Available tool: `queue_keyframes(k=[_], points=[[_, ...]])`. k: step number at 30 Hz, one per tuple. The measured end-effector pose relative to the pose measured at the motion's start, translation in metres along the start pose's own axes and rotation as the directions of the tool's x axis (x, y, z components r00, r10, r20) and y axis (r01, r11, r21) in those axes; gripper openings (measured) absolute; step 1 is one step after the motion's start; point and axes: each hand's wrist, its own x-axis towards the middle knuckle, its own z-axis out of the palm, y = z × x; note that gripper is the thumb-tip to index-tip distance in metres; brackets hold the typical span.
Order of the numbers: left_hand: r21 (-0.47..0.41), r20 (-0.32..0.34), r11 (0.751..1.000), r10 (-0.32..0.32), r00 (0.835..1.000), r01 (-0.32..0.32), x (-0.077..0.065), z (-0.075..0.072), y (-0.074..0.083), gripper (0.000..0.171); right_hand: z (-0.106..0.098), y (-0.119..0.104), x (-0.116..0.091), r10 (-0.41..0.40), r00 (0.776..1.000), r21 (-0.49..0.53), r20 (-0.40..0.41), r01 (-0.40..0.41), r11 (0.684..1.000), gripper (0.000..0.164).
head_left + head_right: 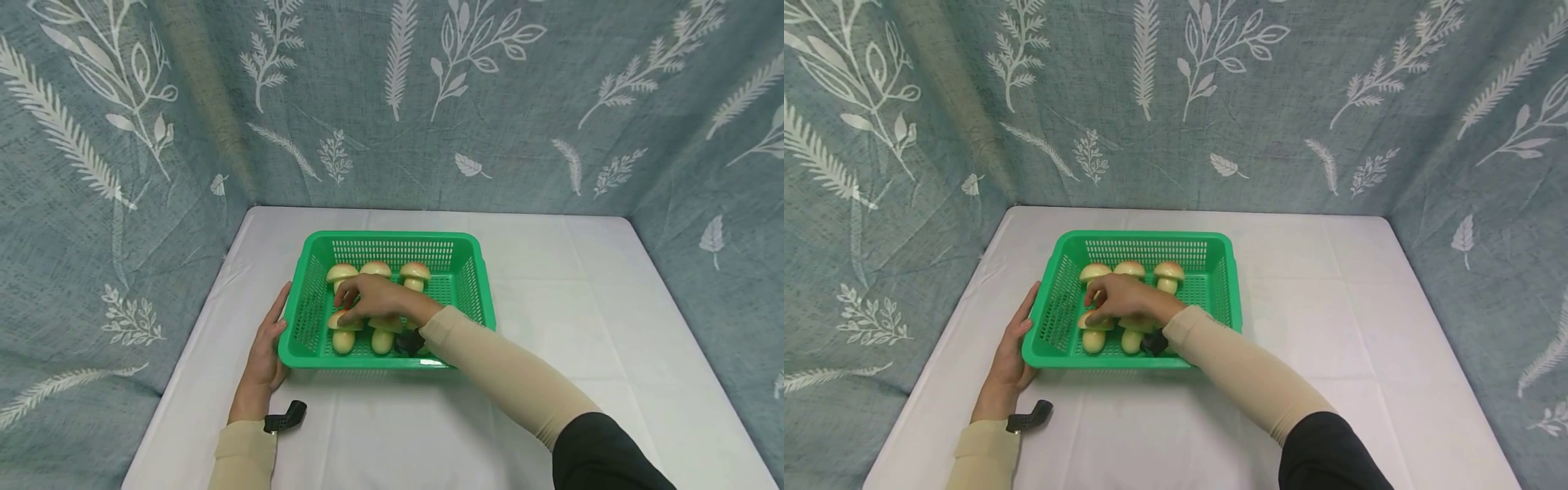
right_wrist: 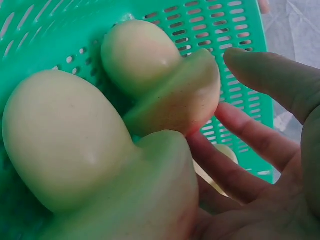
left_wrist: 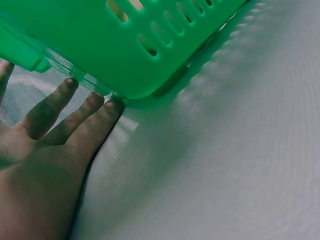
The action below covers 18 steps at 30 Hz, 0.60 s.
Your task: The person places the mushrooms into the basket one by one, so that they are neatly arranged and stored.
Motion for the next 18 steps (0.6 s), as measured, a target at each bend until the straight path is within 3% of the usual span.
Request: queue_keyframes(k=[4,10,15,18], points=[[-0.002,0.005,1.000,0.008,1.000,-0.008,0.002,0.000,0.001,0.070,-0.005,-0.001,0.000,-0.012,1.000,-0.005,0.003,0.012,1.000,0.030],[0.032,-0.009,0.999,0.004,1.000,-0.004,0.003,0.000,0.002,0.071,-0.012,-0.005,-0.002,-0.092,0.996,0.054,-0.014,0.092,0.994,0.034],[0.120,-0.057,0.992,-0.021,0.998,0.028,0.001,-0.002,0.008,0.073,-0.018,-0.007,-0.012,-0.097,0.994,0.058,-0.059,0.100,0.993,0.040],[0.244,-0.090,0.970,0.017,0.996,0.005,-0.003,-0.004,0.020,0.072,-0.024,-0.007,-0.021,-0.087,0.992,0.028,-0.096,0.090,0.996,0.047]])
